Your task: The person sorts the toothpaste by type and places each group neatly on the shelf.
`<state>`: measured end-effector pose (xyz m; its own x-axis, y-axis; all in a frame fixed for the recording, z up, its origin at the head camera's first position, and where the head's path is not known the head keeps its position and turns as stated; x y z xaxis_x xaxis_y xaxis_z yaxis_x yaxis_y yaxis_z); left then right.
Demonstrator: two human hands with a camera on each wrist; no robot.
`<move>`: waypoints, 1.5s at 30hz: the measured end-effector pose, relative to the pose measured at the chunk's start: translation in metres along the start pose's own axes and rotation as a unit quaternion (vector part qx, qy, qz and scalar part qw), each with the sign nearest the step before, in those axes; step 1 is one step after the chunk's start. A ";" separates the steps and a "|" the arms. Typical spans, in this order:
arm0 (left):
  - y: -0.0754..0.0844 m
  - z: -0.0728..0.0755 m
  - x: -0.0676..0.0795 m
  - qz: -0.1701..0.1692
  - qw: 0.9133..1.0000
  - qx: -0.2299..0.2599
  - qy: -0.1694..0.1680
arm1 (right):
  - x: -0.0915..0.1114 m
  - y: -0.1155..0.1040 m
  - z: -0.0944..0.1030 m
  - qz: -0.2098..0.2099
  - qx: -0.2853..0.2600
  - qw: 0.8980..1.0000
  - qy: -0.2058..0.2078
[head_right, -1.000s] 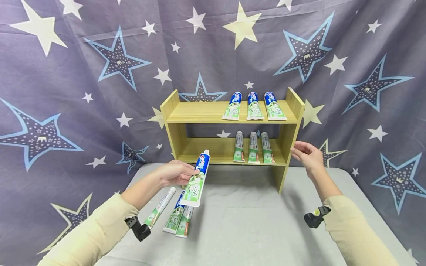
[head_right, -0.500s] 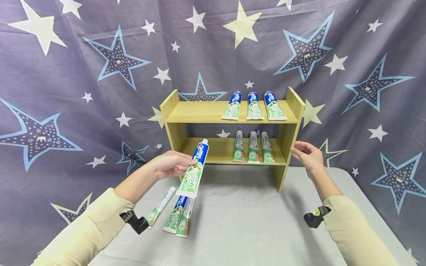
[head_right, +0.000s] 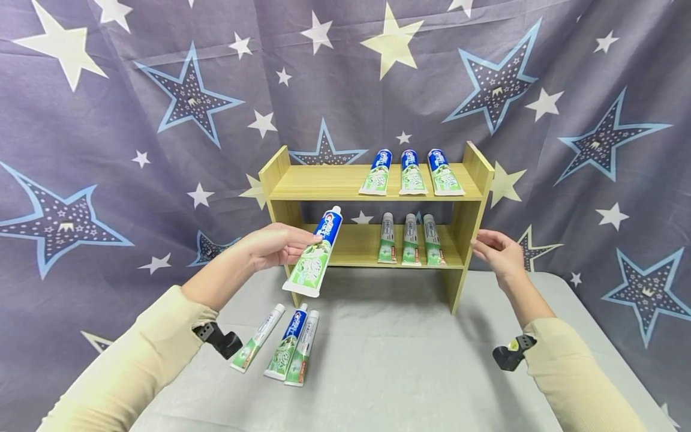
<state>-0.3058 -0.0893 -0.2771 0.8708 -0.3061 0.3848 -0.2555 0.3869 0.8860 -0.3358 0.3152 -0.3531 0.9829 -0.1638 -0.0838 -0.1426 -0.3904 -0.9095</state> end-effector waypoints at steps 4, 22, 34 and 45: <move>0.015 -0.002 -0.002 -0.002 1.000 -0.003 -0.011 | 0.000 0.000 0.003 0.000 0.005 1.000 0.003; 0.067 0.005 -0.027 0.015 1.000 0.005 -0.001 | -0.002 -0.005 0.004 0.016 -0.026 0.999 -0.010; 0.076 0.028 -0.137 0.057 0.997 0.060 -0.002 | 0.001 -0.002 0.005 0.020 -0.022 0.999 -0.014; 0.105 0.044 -0.122 0.061 0.984 0.063 0.153 | -0.003 -0.003 0.001 0.025 -0.011 0.999 -0.019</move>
<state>-0.4569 -0.0494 -0.2200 0.9110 0.0192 0.4119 -0.3996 0.2879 0.8703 -0.3382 0.3171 -0.3508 0.9781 -0.1500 -0.1444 -0.1938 -0.4027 -0.8946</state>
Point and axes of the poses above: each hand's wrist, its own x-axis away from the middle knuckle, its own z-axis out of the back of the hand, y = z × x, the point moved 10 cm from there along -x, towards the middle knuckle, and after that the axes turned 12 degrees about -x, right-handed, at the moved point
